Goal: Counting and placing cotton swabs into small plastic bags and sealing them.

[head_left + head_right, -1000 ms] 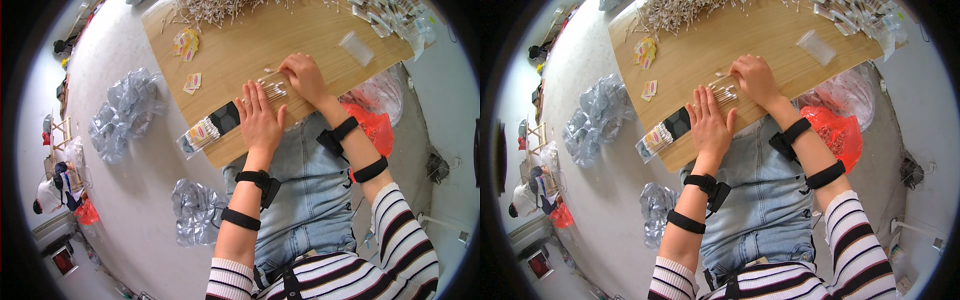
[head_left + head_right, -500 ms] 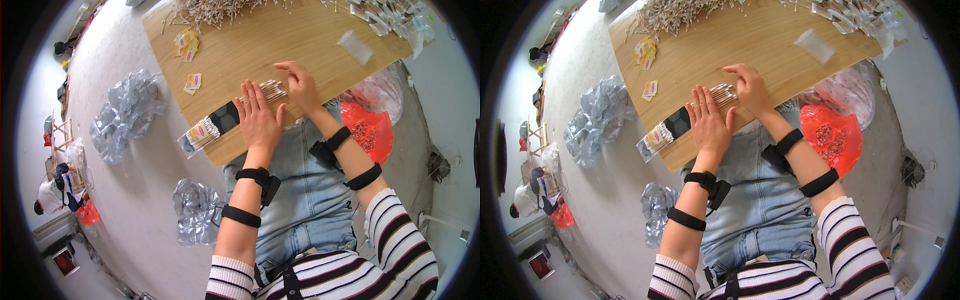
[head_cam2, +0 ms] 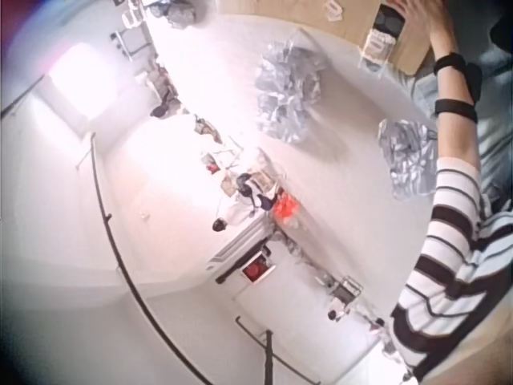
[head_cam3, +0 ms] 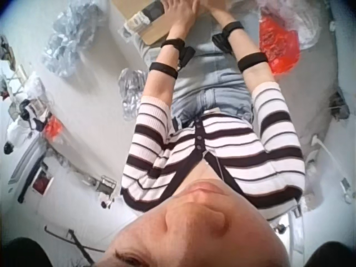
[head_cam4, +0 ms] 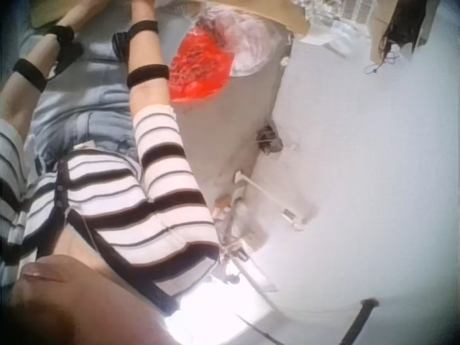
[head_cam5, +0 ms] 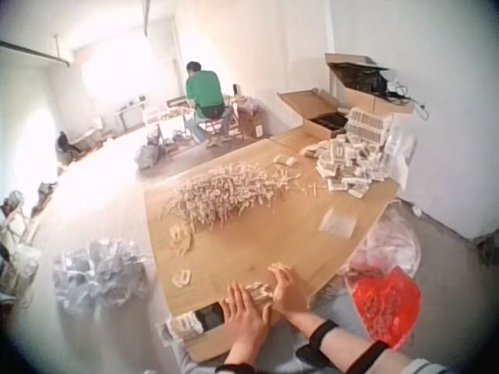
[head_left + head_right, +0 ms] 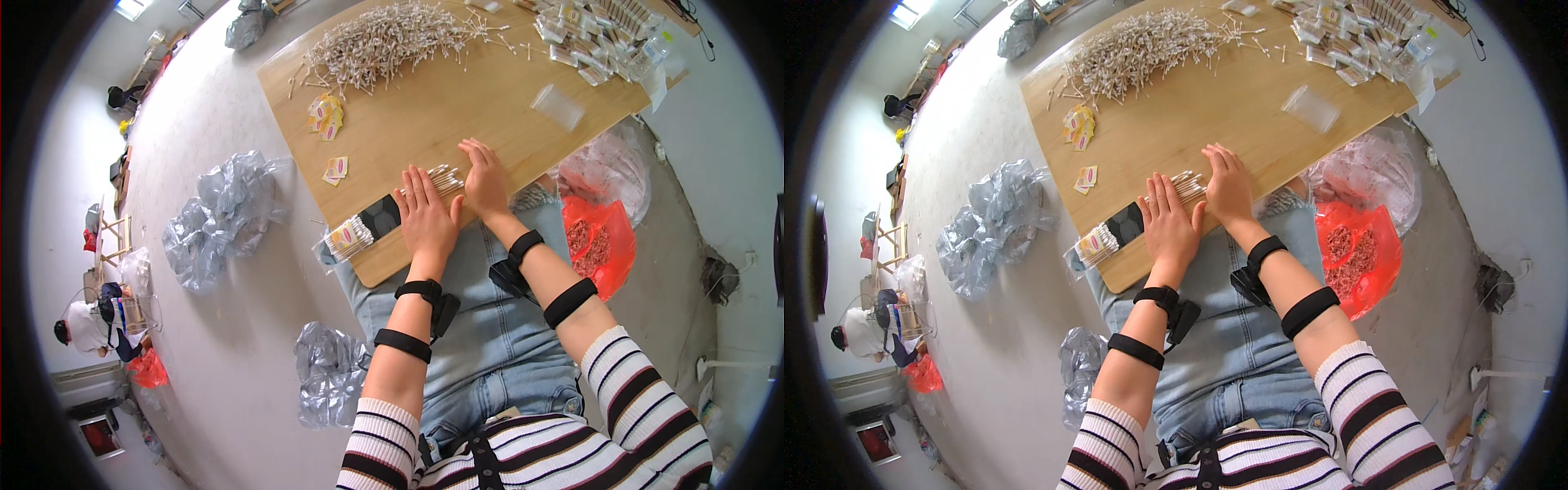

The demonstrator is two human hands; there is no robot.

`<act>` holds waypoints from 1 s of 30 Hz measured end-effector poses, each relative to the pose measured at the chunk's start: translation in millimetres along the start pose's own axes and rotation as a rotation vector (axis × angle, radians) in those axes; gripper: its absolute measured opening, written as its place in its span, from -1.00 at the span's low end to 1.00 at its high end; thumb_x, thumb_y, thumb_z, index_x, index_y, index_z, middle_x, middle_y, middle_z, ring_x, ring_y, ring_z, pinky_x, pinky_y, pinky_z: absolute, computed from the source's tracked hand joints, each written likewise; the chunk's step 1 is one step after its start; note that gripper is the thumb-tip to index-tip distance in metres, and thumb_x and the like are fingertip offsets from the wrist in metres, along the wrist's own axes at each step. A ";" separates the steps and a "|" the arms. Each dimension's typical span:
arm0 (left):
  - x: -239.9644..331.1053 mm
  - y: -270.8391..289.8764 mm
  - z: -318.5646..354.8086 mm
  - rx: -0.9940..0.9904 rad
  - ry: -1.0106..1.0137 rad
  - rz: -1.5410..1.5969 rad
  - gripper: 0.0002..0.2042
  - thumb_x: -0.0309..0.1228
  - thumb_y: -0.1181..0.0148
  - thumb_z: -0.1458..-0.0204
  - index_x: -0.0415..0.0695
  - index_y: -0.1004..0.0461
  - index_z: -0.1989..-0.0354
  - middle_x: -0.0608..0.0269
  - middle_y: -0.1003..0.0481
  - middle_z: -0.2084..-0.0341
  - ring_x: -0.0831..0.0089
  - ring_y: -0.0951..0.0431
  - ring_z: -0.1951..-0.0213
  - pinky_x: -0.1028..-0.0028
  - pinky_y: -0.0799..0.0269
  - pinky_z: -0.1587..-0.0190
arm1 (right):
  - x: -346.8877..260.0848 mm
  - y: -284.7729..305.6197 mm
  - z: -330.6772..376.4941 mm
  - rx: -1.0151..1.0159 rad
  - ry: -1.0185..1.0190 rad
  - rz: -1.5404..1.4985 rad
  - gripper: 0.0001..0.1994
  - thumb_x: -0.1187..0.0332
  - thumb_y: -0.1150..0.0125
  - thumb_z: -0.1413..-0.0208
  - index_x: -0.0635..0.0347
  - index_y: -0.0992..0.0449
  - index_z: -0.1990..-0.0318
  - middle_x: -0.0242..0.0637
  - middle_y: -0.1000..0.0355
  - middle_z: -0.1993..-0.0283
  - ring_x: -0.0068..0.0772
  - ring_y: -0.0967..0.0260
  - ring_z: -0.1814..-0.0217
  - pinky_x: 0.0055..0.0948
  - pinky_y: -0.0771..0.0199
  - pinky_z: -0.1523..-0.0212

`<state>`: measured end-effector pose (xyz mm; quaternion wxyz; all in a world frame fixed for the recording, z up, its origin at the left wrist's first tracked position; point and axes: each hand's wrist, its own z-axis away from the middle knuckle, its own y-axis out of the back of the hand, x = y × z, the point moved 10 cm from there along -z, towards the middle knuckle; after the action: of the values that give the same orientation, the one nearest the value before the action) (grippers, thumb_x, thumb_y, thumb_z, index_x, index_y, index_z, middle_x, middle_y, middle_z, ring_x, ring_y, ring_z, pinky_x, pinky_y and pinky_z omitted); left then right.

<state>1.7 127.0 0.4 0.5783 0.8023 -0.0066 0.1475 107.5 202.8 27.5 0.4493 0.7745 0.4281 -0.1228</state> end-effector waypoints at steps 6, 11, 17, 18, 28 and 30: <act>-0.2 0.3 -0.4 0.027 0.002 0.031 -0.22 0.10 0.15 -0.21 -0.39 -0.03 -0.34 -0.12 -0.04 -0.37 0.09 0.10 -0.44 0.08 0.24 -0.42 | 5.8 -11.5 1.0 -0.051 0.012 0.065 -0.64 0.59 0.07 -0.02 0.27 -0.41 -0.01 -0.09 -0.41 -0.11 -0.05 -0.26 -0.26 -0.18 -0.23 -0.29; -1.2 0.4 1.7 0.044 0.015 0.097 -0.25 0.09 0.13 -0.21 -0.38 -0.06 -0.33 -0.12 -0.09 -0.34 0.06 0.08 -0.43 0.09 0.24 -0.43 | 10.3 -15.2 1.2 -0.079 0.008 0.083 -0.64 0.58 0.06 -0.02 0.29 -0.40 -0.02 -0.06 -0.40 -0.14 0.00 -0.25 -0.26 -0.16 -0.21 -0.31; -1.5 3.3 1.8 0.073 0.019 0.137 -0.25 0.06 0.08 -0.20 -0.38 -0.06 -0.32 -0.11 -0.10 -0.34 0.05 0.07 -0.43 0.10 0.24 -0.43 | 9.8 -18.9 0.7 -0.115 0.014 0.100 -0.64 0.59 0.07 -0.02 0.29 -0.40 -0.02 -0.04 -0.40 -0.14 0.01 -0.25 -0.26 -0.17 -0.21 -0.31; -2.6 3.2 2.2 0.073 0.021 0.153 -0.25 0.06 0.07 -0.20 -0.38 -0.06 -0.32 -0.11 -0.10 -0.33 0.05 0.06 -0.42 0.11 0.24 -0.43 | 10.1 -20.0 0.6 -0.120 0.007 0.097 -0.64 0.59 0.08 -0.02 0.29 -0.40 -0.02 -0.04 -0.40 -0.13 0.01 -0.25 -0.26 -0.17 -0.21 -0.31; -2.3 5.0 0.8 0.092 0.014 0.154 -0.26 0.04 0.04 -0.20 -0.39 -0.08 -0.31 -0.11 -0.11 -0.33 0.06 0.05 -0.42 0.12 0.20 -0.43 | 9.6 -20.3 0.1 -0.096 0.043 0.133 -0.64 0.60 0.10 -0.03 0.28 -0.41 -0.01 -0.05 -0.41 -0.11 -0.01 -0.28 -0.24 -0.19 -0.26 -0.28; -2.9 4.8 1.6 0.083 0.019 0.160 -0.26 0.04 0.03 -0.19 -0.39 -0.07 -0.31 -0.11 -0.10 -0.33 0.06 0.05 -0.42 0.13 0.21 -0.43 | 6.7 -18.5 0.4 -0.101 0.032 0.109 -0.64 0.60 0.11 -0.04 0.27 -0.41 -0.02 -0.05 -0.40 -0.12 -0.02 -0.28 -0.24 -0.19 -0.27 -0.27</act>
<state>-1.5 123.5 3.7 0.5308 0.8212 -0.0591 0.2009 97.3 210.5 12.5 0.4872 0.7747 0.3981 -0.0641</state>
